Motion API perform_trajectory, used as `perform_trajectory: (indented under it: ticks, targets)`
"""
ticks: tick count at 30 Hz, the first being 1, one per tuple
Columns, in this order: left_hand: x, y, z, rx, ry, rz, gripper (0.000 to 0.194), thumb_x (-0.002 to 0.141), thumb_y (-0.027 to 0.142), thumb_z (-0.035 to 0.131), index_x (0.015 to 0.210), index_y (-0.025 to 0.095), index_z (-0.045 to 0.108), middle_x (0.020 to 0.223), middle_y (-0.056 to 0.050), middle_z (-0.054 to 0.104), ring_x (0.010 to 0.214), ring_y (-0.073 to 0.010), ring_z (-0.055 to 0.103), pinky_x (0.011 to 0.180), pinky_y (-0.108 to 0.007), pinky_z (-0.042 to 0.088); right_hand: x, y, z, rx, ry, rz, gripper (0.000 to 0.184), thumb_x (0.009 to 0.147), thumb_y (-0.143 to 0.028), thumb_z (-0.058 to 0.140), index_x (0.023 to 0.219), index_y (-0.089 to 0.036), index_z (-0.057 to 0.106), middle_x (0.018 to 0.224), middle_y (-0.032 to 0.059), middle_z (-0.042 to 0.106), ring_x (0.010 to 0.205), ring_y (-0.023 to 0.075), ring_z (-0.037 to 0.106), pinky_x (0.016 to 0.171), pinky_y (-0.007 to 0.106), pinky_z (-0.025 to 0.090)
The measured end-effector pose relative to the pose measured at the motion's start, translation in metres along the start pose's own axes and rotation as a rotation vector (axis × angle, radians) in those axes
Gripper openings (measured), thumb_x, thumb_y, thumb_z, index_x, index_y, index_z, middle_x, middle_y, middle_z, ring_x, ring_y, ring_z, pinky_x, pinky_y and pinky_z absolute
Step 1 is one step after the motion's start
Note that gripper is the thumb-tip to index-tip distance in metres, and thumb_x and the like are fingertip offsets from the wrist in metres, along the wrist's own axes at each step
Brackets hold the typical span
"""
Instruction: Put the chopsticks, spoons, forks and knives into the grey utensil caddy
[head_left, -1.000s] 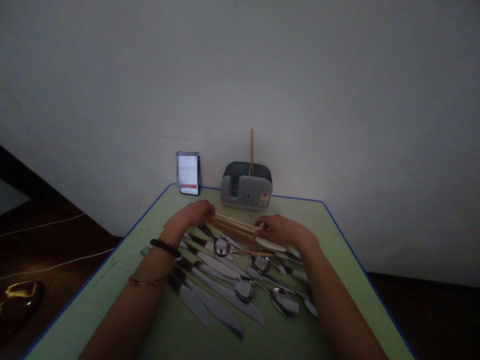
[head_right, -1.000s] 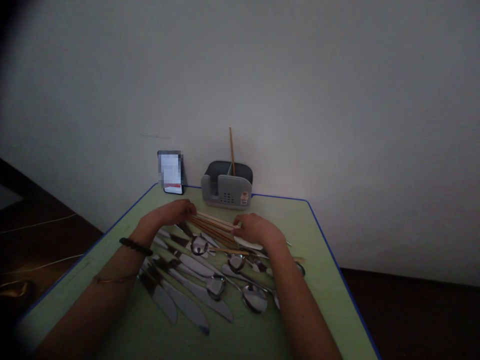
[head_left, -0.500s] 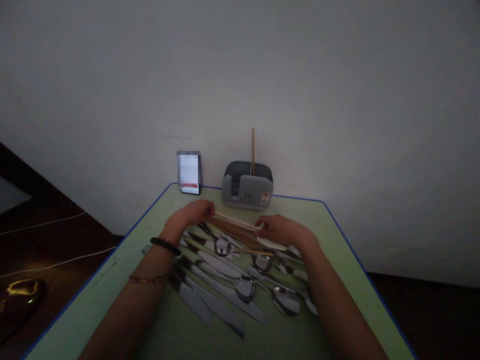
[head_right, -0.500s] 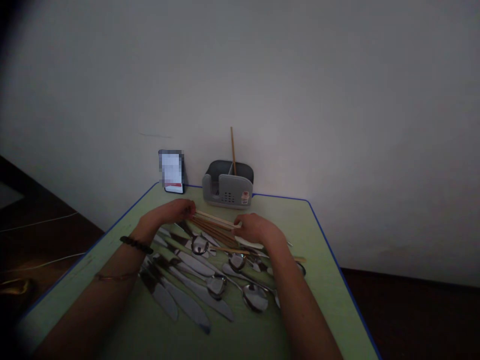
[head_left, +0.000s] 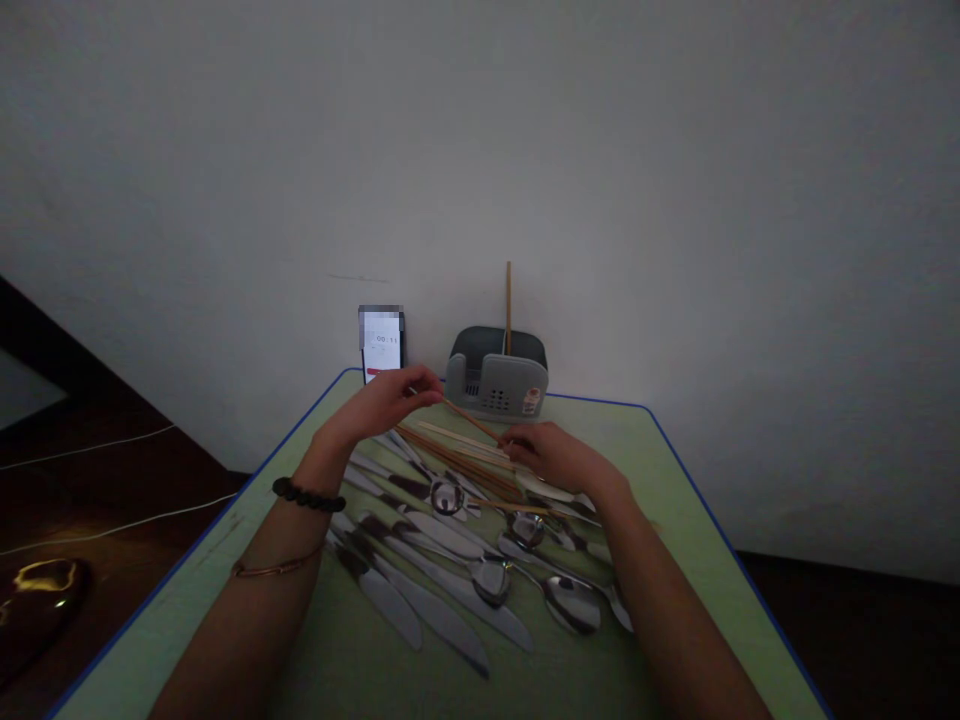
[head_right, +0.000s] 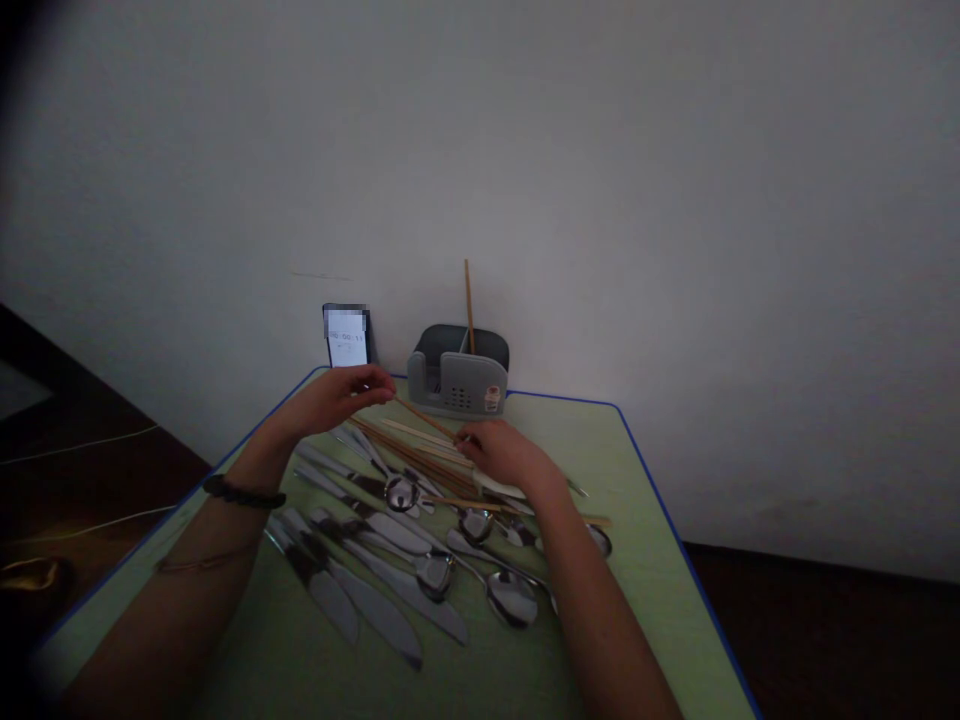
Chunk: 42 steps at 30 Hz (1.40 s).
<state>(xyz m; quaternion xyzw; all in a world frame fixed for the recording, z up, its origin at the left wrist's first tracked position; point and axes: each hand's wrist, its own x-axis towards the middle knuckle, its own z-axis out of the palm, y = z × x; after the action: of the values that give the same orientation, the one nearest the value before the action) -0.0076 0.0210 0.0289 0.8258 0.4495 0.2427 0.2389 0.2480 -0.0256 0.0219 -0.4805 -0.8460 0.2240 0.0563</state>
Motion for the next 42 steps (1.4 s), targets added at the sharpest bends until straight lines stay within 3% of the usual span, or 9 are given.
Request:
perform_trajectory:
  ticks: [7,21,32,42]
  targets:
    - [-0.003,0.003,-0.002,-0.001,-0.07,0.025,0.035,0.082,0.046,0.051,0.096,0.017,0.063,0.087,-0.003,0.067,0.076,-0.0148,0.059,0.069,-0.024,0.046,-0.001,0.006,-0.001,0.054,0.054,-0.031,0.026,0.087,-0.021,0.045,0.096,-0.013,0.068,0.088,0.0088,0.069,0.073,0.0162,0.057,0.066,0.024,0.039]
    - [-0.001,0.004,0.002,0.05,-0.114,0.043,0.03,0.083,0.041,0.051,0.092,0.018,0.066,0.084,0.0,0.068,0.072,-0.0126,0.057,0.066,-0.021,0.043,-0.007,0.011,-0.01,0.052,0.131,-0.029,0.026,0.086,-0.023,0.047,0.096,-0.014,0.07,0.086,0.0077,0.07,0.071,0.0152,0.058,0.065,0.025,0.041]
    - [0.0,0.005,0.004,0.045,-0.117,0.041,0.027,0.082,0.04,0.051,0.089,0.018,0.065,0.082,0.0,0.067,0.07,-0.0122,0.057,0.064,-0.02,0.043,-0.01,0.011,-0.013,0.102,0.096,0.004,0.023,0.086,-0.024,0.048,0.094,-0.015,0.068,0.069,0.0043,0.068,0.062,0.0139,0.059,0.062,0.024,0.041]
    - [-0.001,0.006,0.005,0.06,-0.128,0.03,0.027,0.08,0.04,0.052,0.083,0.017,0.066,0.077,0.0,0.067,0.066,-0.0121,0.055,0.059,-0.02,0.04,-0.011,0.011,-0.014,0.079,0.091,0.012,0.025,0.086,-0.024,0.049,0.097,-0.014,0.069,0.073,0.0065,0.07,0.062,0.0144,0.06,0.06,0.023,0.041]
